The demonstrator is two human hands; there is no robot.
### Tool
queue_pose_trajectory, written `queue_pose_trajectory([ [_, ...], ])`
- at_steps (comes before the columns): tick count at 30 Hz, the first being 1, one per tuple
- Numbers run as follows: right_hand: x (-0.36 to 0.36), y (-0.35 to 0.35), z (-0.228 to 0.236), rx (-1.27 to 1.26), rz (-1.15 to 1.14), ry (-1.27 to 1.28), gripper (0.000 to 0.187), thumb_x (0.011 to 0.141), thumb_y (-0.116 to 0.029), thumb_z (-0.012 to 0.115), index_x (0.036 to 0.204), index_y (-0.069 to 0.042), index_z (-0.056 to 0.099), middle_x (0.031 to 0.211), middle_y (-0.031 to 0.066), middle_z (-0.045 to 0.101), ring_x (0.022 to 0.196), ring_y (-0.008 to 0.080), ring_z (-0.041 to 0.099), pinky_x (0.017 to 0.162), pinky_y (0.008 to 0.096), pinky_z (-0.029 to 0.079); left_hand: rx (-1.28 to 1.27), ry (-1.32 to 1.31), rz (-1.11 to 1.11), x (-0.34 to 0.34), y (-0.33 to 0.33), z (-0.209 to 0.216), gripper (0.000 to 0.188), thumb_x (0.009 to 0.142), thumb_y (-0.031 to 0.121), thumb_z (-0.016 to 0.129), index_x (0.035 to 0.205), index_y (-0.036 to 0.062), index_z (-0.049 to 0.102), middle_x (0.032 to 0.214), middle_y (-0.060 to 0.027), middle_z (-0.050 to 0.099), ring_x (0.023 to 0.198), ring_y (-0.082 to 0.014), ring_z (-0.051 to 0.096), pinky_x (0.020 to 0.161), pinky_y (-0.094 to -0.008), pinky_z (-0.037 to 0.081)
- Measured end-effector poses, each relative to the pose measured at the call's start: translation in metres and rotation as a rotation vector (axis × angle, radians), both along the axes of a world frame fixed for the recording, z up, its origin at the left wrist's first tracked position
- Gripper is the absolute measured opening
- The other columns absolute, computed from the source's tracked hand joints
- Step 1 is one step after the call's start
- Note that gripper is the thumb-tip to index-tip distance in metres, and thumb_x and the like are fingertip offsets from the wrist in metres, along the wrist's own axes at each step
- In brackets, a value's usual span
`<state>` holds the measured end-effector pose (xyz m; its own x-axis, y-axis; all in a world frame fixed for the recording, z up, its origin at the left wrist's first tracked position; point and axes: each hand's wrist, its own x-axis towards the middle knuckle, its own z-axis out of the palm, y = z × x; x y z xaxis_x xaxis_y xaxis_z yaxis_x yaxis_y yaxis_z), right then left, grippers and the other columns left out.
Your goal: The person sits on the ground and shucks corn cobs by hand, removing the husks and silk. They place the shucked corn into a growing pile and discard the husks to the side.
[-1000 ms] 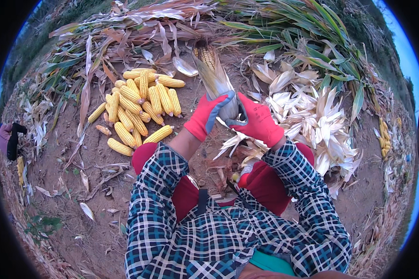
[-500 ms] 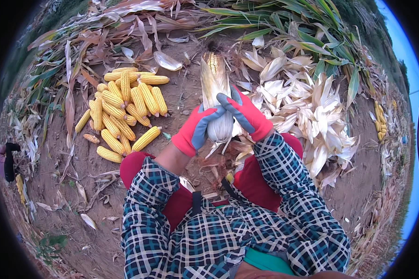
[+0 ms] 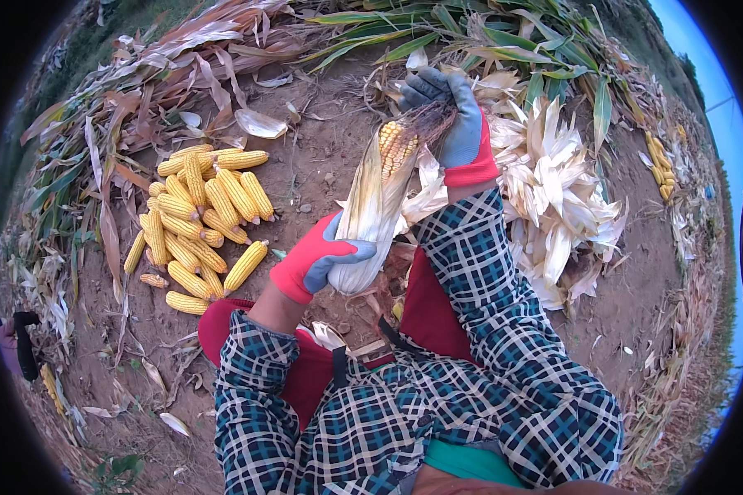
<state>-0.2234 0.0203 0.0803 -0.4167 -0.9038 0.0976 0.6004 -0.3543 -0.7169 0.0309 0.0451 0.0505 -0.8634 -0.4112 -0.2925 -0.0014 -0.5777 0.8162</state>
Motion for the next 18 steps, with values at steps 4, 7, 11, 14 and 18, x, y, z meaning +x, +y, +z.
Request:
queue_pose_trajectory([
  [4,-0.062,-0.002,-0.017,-0.106,-0.199,-0.324,0.036,0.095,-0.026,0.044,0.109,0.004,0.057,0.105,0.0177,0.063,0.098,0.0298,0.062,0.092,0.0424,0.05,0.277,0.477,-0.003,0.0,0.001,0.016,0.079,0.071,0.033,0.074,0.131,-0.0053,0.039,0.099,-0.0141,0.06,0.089,-0.0234,0.061,0.08,-0.0361,0.051],
  [7,-0.09,0.011,-0.021,0.035,-0.392,-0.173,0.037,0.095,-0.029,0.044,0.113,0.0,0.059,0.113,0.0165,0.063,0.105,0.031,0.061,0.093,0.05,0.049,0.226,0.635,0.136,0.012,-0.021,0.016,0.076,0.079,0.037,0.067,0.133,-0.0064,0.036,0.101,-0.0163,0.06,0.089,-0.026,0.062,0.083,-0.0377,0.051],
  [11,-0.1,0.022,-0.023,0.134,-0.334,0.262,0.039,0.096,-0.031,0.043,0.115,-0.001,0.059,0.114,0.0148,0.062,0.106,0.027,0.061,0.089,0.0428,0.052,0.194,0.563,0.457,0.032,-0.05,0.016,0.064,0.087,0.042,0.057,0.125,-0.0077,0.044,0.099,-0.0161,0.06,0.086,-0.026,0.062,0.082,-0.0396,0.051],
  [14,-0.103,0.023,-0.034,0.264,-0.158,0.777,0.042,0.096,-0.032,0.047,0.119,0.0,0.057,0.115,0.014,0.061,0.107,0.0228,0.059,0.092,0.0345,0.048,0.188,0.505,0.575,0.043,-0.059,0.014,0.071,0.087,0.046,0.055,0.128,-0.0107,0.04,0.102,-0.0167,0.062,0.083,-0.024,0.066,0.083,-0.0395,0.054],
  [18,-0.14,0.013,-0.087,0.886,-0.072,1.375,0.081,0.079,-0.052,0.066,0.133,0.003,0.043,0.132,0.0204,0.049,0.123,0.0274,0.048,0.103,0.0341,0.037,0.166,0.44,0.643,0.043,-0.056,0.02,0.056,0.089,0.042,0.053,0.117,-0.0066,0.049,0.097,-0.0157,0.062,0.081,-0.0258,0.064,0.079,-0.0401,0.054],
])
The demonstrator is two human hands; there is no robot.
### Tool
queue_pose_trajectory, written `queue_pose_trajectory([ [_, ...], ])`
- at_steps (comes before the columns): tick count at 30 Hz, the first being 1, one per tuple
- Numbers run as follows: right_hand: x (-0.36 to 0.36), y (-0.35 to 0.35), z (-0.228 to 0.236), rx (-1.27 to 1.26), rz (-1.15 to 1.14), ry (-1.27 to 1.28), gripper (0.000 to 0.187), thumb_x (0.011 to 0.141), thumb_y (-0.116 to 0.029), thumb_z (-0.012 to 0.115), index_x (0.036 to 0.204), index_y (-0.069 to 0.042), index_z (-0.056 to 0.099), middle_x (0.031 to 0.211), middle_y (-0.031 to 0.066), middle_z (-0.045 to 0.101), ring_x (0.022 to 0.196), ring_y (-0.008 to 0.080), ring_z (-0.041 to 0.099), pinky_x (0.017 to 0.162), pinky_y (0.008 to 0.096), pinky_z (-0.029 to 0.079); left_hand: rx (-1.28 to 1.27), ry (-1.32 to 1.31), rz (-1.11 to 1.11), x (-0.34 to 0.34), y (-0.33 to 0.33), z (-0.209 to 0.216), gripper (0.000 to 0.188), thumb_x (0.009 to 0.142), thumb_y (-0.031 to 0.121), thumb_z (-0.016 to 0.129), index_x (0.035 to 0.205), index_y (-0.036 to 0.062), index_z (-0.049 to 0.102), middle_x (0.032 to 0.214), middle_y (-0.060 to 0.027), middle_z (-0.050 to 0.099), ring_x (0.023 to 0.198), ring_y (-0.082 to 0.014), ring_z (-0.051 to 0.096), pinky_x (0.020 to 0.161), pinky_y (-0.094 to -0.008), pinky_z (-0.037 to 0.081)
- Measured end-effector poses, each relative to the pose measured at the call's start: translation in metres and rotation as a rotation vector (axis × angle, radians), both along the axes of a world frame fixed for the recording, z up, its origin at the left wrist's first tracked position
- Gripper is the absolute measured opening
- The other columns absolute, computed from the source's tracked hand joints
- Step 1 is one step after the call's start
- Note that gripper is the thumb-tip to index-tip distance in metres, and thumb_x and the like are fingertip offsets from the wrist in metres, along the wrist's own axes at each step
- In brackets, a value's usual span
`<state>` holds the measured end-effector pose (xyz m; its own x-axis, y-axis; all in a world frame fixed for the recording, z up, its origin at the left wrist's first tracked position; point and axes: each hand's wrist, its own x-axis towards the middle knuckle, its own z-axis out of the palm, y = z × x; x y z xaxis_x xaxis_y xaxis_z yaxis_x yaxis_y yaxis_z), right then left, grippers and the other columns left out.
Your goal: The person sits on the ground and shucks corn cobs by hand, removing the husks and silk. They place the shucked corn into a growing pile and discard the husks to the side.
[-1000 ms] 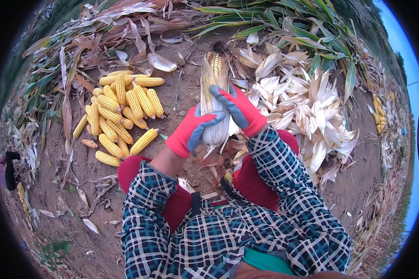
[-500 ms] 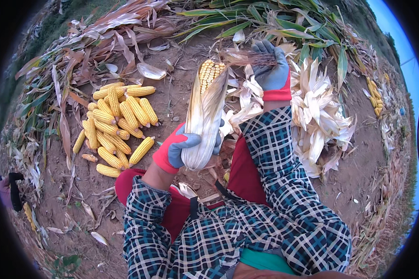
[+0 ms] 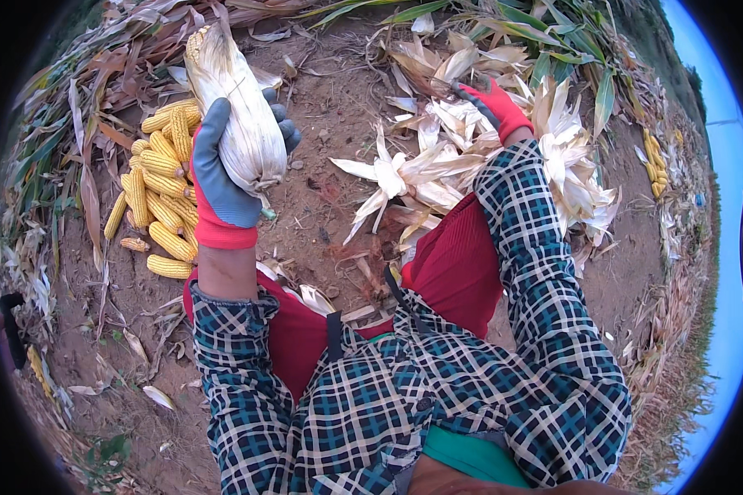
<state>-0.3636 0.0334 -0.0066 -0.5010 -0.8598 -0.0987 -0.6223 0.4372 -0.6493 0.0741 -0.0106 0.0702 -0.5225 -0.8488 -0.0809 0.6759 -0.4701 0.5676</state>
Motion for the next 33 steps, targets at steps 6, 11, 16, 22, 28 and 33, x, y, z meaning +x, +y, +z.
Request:
queue_pose_trajectory([
  [6,-0.067,0.023,0.006,-0.314,-0.747,0.482,0.082,0.066,-0.048,0.078,0.125,0.002,0.051,0.12,0.0221,0.059,0.112,0.0337,0.056,0.095,0.0389,0.042,-0.029,-0.037,-0.035,-0.008,0.008,-0.003,0.044,0.091,0.032,0.055,0.115,-0.0042,0.052,0.092,-0.0167,0.064,0.08,-0.0265,0.066,0.075,-0.0388,0.055],
  [11,-0.008,0.014,0.035,-0.778,-0.28,-0.126,0.041,0.084,-0.027,0.068,0.114,-0.001,0.058,0.095,0.0095,0.066,0.093,0.0213,0.064,0.083,0.0287,0.048,-0.055,-0.114,-0.071,-0.016,0.008,-0.019,0.053,0.092,0.036,0.051,0.122,-0.0081,0.047,0.098,-0.0169,0.062,0.084,-0.0251,0.064,0.079,-0.0376,0.053],
  [16,0.143,0.006,0.073,-0.462,0.219,-0.716,0.049,0.093,-0.033,0.057,0.127,0.002,0.047,0.11,0.0122,0.061,0.098,0.0199,0.062,0.086,0.0298,0.049,-0.091,-0.129,-0.108,-0.027,0.013,-0.019,0.052,0.093,0.031,0.051,0.127,-0.0069,0.044,0.101,-0.0168,0.062,0.09,-0.0268,0.064,0.084,-0.0384,0.052],
  [22,0.217,-0.001,0.072,-0.28,0.558,-1.191,0.049,0.096,-0.041,0.049,0.126,-0.002,0.045,0.104,0.0086,0.06,0.09,0.0139,0.061,0.081,0.027,0.048,-0.087,0.083,-0.302,-0.037,0.027,-0.028,0.051,0.091,0.03,0.054,0.125,-0.0064,0.046,0.106,-0.0183,0.062,0.091,-0.029,0.065,0.083,-0.0377,0.053],
  [28,0.222,0.006,0.078,-0.193,0.443,-1.267,0.049,0.086,-0.046,0.062,0.106,-0.002,0.057,0.081,0.0019,0.061,0.065,0.0058,0.057,0.055,0.0219,0.044,0.024,0.179,-0.567,-0.052,0.046,-0.035,0.078,0.078,0.052,0.064,0.128,-0.0039,0.042,0.1,-0.0187,0.061,0.083,-0.0298,0.065,0.077,-0.0421,0.054],
  [33,0.223,-0.001,0.084,-0.53,0.142,-0.949,0.057,0.081,-0.043,0.07,0.111,0.003,0.055,0.094,0.0068,0.063,0.078,0.0116,0.061,0.067,0.0258,0.05,0.003,-0.155,-0.459,-0.064,0.043,-0.019,0.058,0.084,0.04,0.064,0.122,-0.0018,0.049,0.104,-0.0127,0.062,0.087,-0.0228,0.064,0.079,-0.0369,0.053],
])
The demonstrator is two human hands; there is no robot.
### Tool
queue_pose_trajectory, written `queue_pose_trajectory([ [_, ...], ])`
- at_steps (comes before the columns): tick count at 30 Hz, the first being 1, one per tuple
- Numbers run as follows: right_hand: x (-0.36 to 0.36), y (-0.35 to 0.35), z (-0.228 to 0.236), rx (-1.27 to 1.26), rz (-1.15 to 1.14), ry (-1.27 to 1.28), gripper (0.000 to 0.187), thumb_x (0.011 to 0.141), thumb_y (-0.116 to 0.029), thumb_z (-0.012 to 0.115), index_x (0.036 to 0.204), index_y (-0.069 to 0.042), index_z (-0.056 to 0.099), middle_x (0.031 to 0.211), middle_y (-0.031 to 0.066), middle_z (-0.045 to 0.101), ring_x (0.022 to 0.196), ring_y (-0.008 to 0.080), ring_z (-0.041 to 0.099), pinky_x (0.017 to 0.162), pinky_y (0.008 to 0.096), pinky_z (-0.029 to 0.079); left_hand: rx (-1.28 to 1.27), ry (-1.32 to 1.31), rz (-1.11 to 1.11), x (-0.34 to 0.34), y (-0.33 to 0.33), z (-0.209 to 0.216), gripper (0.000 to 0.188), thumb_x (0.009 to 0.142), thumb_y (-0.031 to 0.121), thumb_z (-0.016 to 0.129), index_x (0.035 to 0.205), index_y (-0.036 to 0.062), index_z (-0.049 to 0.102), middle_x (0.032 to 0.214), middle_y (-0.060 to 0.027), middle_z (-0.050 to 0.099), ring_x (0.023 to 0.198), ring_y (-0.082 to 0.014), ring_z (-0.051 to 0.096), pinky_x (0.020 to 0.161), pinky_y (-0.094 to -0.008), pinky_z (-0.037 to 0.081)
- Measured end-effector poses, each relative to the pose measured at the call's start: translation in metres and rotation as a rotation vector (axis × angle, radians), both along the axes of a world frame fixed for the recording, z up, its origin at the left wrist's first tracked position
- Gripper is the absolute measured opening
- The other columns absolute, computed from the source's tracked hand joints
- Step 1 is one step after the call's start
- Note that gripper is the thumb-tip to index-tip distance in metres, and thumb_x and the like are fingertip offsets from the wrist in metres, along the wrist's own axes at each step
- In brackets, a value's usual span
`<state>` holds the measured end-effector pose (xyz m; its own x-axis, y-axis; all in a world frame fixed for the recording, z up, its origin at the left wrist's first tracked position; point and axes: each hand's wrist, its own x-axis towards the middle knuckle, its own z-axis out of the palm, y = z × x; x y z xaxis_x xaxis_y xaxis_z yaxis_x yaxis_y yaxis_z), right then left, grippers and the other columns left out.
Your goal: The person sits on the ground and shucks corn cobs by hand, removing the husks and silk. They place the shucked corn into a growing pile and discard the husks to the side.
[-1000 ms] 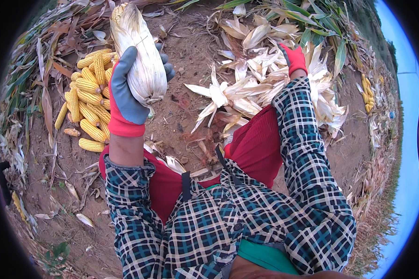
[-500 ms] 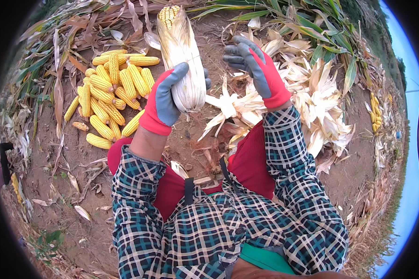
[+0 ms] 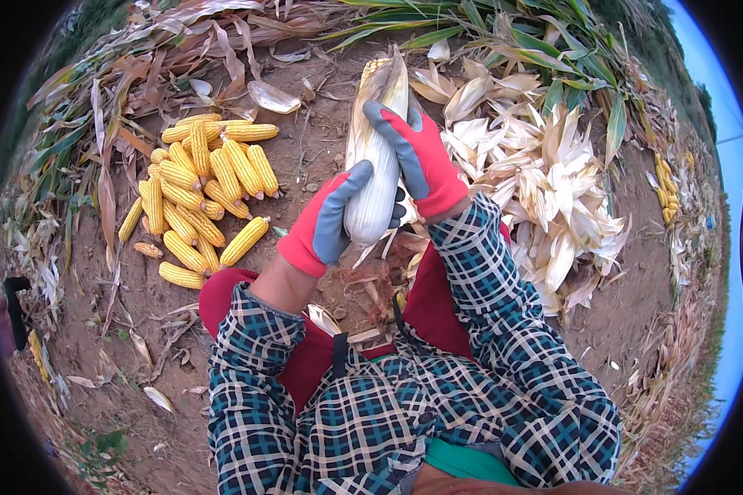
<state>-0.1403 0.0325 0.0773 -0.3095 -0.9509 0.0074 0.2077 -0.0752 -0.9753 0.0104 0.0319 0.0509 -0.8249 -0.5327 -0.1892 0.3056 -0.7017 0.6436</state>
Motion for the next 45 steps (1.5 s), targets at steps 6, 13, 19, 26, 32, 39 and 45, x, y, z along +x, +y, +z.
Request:
queue_pose_trajectory([
  [6,0.01,-0.017,-0.037,-0.017,-0.251,0.602,0.076,0.075,-0.038,0.075,0.131,0.003,0.044,0.119,0.0249,0.058,0.11,0.0356,0.058,0.094,0.0371,0.044,-0.245,-0.232,0.254,-0.003,-0.007,-0.041,0.05,0.078,0.012,0.07,0.124,0.0031,0.05,0.111,-0.0066,0.061,0.101,-0.0163,0.06,0.089,-0.0306,0.046],
  [13,0.004,-0.021,-0.012,-0.036,-0.125,0.122,0.053,0.079,-0.029,0.075,0.116,0.003,0.054,0.101,0.0073,0.064,0.09,0.0107,0.058,0.082,0.0259,0.046,-0.605,-0.523,0.461,-0.007,-0.015,-0.037,0.074,0.061,0.023,0.083,0.123,0.0013,0.049,0.11,-0.0126,0.062,0.099,-0.0207,0.062,0.085,-0.034,0.049],
  [19,-0.02,-0.025,-0.011,-0.23,-0.054,0.327,0.025,0.088,-0.023,0.065,0.098,0.0,0.061,0.08,-0.0007,0.06,0.072,0.0056,0.052,0.066,0.0227,0.045,-0.967,-0.776,0.513,0.005,-0.017,-0.005,0.076,0.058,0.029,0.083,0.122,0.0024,0.051,0.105,-0.0164,0.064,0.095,-0.0266,0.064,0.083,-0.0362,0.049],
  [26,-0.013,-0.02,-0.011,-0.232,-0.125,0.116,0.017,0.094,-0.015,0.055,0.094,0.002,0.06,0.077,-0.0025,0.057,0.067,0.0035,0.049,0.059,0.0206,0.042,-1.317,-0.89,0.648,0.016,-0.028,0.0,0.076,0.06,0.027,0.082,0.124,0.0016,0.049,0.11,-0.0177,0.06,0.1,-0.0297,0.061,0.085,-0.0372,0.048],
  [32,-0.024,-0.02,0.005,-0.265,-0.104,-0.019,0.048,0.098,-0.041,0.044,0.116,0.002,0.055,0.102,0.01,0.064,0.088,0.0148,0.061,0.081,0.0285,0.049,-1.446,-0.896,0.6,0.016,-0.026,-0.004,0.077,0.06,0.023,0.083,0.125,0.0015,0.049,0.108,-0.016,0.062,0.098,-0.0284,0.062,0.085,-0.0351,0.048],
  [39,-0.025,-0.014,0.004,-0.451,0.167,-0.402,0.055,0.099,-0.047,0.036,0.126,-0.001,0.049,0.118,0.0126,0.059,0.106,0.0167,0.056,0.093,0.0304,0.043,-1.065,-0.655,0.421,0.014,-0.021,-0.002,0.073,0.059,0.022,0.083,0.122,0.0034,0.052,0.106,-0.0137,0.062,0.097,-0.0222,0.062,0.085,-0.0342,0.048],
  [45,-0.02,-0.019,-0.001,-0.345,0.045,-0.194,0.052,0.098,-0.042,0.041,0.129,-0.001,0.048,0.12,0.0087,0.056,0.106,0.0138,0.054,0.094,0.0282,0.042,-0.874,-0.67,0.411,0.012,-0.018,0.006,0.071,0.06,0.022,0.083,0.121,0.0029,0.052,0.102,-0.0123,0.065,0.093,-0.0217,0.064,0.083,-0.0339,0.049],
])
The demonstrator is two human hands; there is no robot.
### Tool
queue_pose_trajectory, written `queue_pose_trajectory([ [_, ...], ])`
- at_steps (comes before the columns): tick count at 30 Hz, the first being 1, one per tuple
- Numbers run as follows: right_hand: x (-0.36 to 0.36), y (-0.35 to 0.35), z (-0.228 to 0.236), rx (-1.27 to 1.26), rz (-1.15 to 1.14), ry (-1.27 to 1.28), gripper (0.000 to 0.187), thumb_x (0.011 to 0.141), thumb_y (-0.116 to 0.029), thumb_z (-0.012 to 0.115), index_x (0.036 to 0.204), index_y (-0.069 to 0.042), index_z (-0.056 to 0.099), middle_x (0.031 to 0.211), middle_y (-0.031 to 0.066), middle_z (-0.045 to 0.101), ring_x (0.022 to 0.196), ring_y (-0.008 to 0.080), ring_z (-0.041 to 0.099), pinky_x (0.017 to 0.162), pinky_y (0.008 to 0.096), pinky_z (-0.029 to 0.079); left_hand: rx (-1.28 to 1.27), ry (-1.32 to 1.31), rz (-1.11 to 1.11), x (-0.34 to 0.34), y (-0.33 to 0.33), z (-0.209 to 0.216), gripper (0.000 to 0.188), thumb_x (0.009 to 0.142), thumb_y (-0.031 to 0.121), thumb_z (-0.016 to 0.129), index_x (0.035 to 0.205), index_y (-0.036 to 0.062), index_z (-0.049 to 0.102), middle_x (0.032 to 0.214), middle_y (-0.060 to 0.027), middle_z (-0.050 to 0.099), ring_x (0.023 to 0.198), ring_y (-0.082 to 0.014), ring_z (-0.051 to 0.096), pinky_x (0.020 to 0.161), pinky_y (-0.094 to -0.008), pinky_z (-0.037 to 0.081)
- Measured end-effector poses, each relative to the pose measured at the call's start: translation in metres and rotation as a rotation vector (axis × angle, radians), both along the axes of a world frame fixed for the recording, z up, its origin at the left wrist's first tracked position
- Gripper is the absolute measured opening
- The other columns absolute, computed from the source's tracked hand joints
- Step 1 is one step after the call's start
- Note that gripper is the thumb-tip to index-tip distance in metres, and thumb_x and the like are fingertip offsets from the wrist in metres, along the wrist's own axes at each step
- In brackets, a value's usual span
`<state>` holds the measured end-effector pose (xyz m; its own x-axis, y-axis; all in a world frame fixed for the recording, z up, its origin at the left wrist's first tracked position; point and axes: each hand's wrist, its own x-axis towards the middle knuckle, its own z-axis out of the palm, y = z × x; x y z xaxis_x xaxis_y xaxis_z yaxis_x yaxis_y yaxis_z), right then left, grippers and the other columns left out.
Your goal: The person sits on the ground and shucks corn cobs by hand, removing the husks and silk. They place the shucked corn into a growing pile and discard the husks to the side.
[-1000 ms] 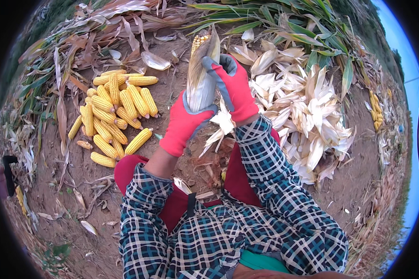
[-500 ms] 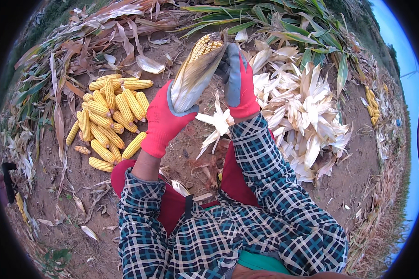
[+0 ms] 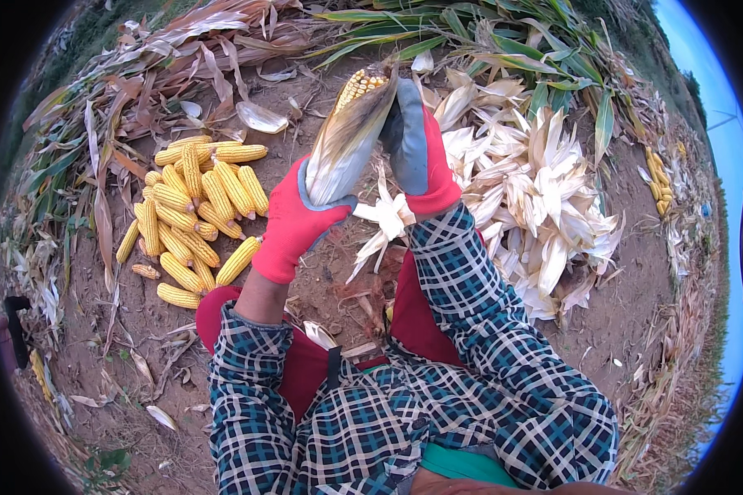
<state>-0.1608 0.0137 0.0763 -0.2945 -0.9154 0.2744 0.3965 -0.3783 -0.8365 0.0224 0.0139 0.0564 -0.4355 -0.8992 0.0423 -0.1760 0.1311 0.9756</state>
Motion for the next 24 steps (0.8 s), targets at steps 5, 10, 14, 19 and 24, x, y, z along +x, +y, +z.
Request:
queue_pose_trajectory([
  [5,0.002,0.013,0.016,0.146,-0.09,0.263,0.041,0.092,-0.027,0.061,0.122,0.0,0.055,0.099,-0.0006,0.061,0.087,0.005,0.052,0.078,0.0225,0.046,-0.328,-0.169,0.082,0.004,-0.005,-0.006,0.071,0.061,0.024,0.082,0.122,0.0027,0.052,0.106,-0.015,0.063,0.097,-0.0271,0.063,0.084,-0.0355,0.049],
  [10,-0.008,0.015,0.017,0.139,0.009,0.251,0.029,0.091,-0.023,0.063,0.108,0.0,0.061,0.092,-0.0001,0.062,0.082,0.0063,0.055,0.073,0.0244,0.05,-0.575,-0.285,0.192,0.007,-0.01,-0.016,0.074,0.061,0.025,0.081,0.123,-0.0003,0.049,0.11,-0.0178,0.059,0.1,-0.0324,0.06,0.085,-0.0387,0.049],
  [14,-0.007,0.017,0.019,0.181,-0.091,0.211,0.022,0.09,-0.02,0.064,0.098,-0.001,0.062,0.085,0.0006,0.061,0.073,0.007,0.057,0.065,0.0244,0.053,-0.687,-0.309,0.211,0.008,-0.014,-0.016,0.077,0.062,0.026,0.081,0.125,-0.0012,0.046,0.108,-0.0182,0.058,0.099,-0.0336,0.059,0.084,-0.0397,0.049],
  [19,-0.014,0.016,0.011,0.218,-0.113,0.204,0.018,0.09,-0.018,0.064,0.093,-0.001,0.061,0.08,0.0001,0.06,0.067,0.0067,0.057,0.061,0.0226,0.053,-0.785,-0.346,0.211,0.012,-0.017,-0.015,0.081,0.061,0.026,0.082,0.128,-0.0006,0.044,0.107,-0.0179,0.058,0.096,-0.0341,0.059,0.082,-0.0406,0.049],
  [24,-0.001,0.015,0.021,0.135,-0.168,0.146,0.02,0.09,-0.018,0.062,0.098,0.001,0.061,0.083,0.002,0.062,0.068,0.0088,0.06,0.063,0.0235,0.054,-0.748,-0.383,0.225,0.017,-0.021,-0.012,0.077,0.061,0.021,0.082,0.127,0.0009,0.047,0.112,-0.0174,0.06,0.102,-0.0309,0.061,0.087,-0.0371,0.048],
])
